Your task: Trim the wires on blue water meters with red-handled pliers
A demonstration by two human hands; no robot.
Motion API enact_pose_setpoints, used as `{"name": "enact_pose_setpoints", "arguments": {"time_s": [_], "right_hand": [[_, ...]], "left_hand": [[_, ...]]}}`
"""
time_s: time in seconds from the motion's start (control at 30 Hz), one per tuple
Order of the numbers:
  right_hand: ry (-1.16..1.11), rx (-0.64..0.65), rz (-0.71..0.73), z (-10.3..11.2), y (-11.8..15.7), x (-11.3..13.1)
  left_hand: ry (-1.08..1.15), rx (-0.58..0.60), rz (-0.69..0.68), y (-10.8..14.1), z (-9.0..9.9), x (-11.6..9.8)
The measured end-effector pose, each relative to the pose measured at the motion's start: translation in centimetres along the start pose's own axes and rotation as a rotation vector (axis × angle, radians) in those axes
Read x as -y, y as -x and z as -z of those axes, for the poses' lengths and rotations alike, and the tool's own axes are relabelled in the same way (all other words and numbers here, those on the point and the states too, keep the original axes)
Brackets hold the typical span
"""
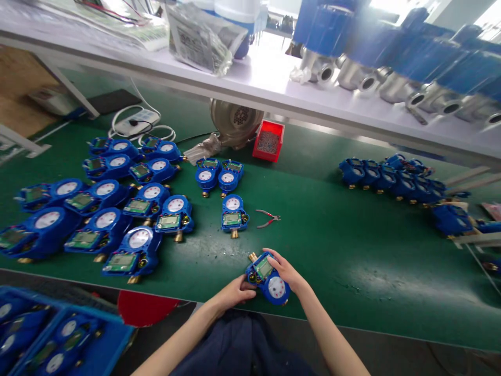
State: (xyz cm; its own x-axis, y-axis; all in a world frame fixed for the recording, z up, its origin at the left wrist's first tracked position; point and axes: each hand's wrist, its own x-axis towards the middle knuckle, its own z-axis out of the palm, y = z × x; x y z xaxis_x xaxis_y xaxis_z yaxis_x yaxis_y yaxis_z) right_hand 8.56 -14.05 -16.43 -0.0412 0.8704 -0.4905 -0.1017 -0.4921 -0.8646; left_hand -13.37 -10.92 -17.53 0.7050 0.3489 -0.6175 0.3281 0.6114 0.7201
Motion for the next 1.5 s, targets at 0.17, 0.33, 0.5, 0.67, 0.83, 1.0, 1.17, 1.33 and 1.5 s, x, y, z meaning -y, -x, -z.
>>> {"name": "enact_pose_setpoints", "arguments": {"time_s": [0.17, 0.33, 0.5, 0.67, 0.83, 1.0, 1.17, 1.33, 1.5], "right_hand": [[-0.058, -0.069, -0.004, 0.0, -0.1, -0.1], [-0.036, -0.093, -0.03, -0.4, -0.1, 0.6], [-0.093, -0.084, -0.063, -0.6, 0.1, 0.7], [-0.116, -0.081, -0.076, -0.5, 0.2, 0.9], [-0.114, -0.069, -0.092, -0.6, 0.2, 1.1], [-0.116, -0.087, -0.104, -0.3, -0.3, 0.7], [-0.163, -0.076, -0.122, -0.2, -0.5, 0.6], [-0.165, -0.086, -0.135, -0.4, -0.5, 0.9], [-0.147, -0.088, -0.154, -0.4, -0.7, 1.0]], "left_hand": [[-0.03, -0.018, -0.008, -0.4, 0.7, -0.5], [-0.043, -0.145, -0.02, 1.7, 3.3, -1.1], [0.12, -0.45, -0.025, 4.8, 9.2, -0.5], [0.445, -0.785, -0.217, 6.2, 16.1, -0.8], [0.756, -0.767, -0.35, 5.3, 19.2, -2.9], [0.903, -0.866, -0.289, 3.3, 20.7, -3.6], [0.971, -0.845, -0.315, 3.1, 21.4, -3.5], [1.0, -0.807, -0.309, 3.9, 21.4, -4.1], [0.996, -0.811, -0.316, 3.2, 21.8, -5.6]]}}
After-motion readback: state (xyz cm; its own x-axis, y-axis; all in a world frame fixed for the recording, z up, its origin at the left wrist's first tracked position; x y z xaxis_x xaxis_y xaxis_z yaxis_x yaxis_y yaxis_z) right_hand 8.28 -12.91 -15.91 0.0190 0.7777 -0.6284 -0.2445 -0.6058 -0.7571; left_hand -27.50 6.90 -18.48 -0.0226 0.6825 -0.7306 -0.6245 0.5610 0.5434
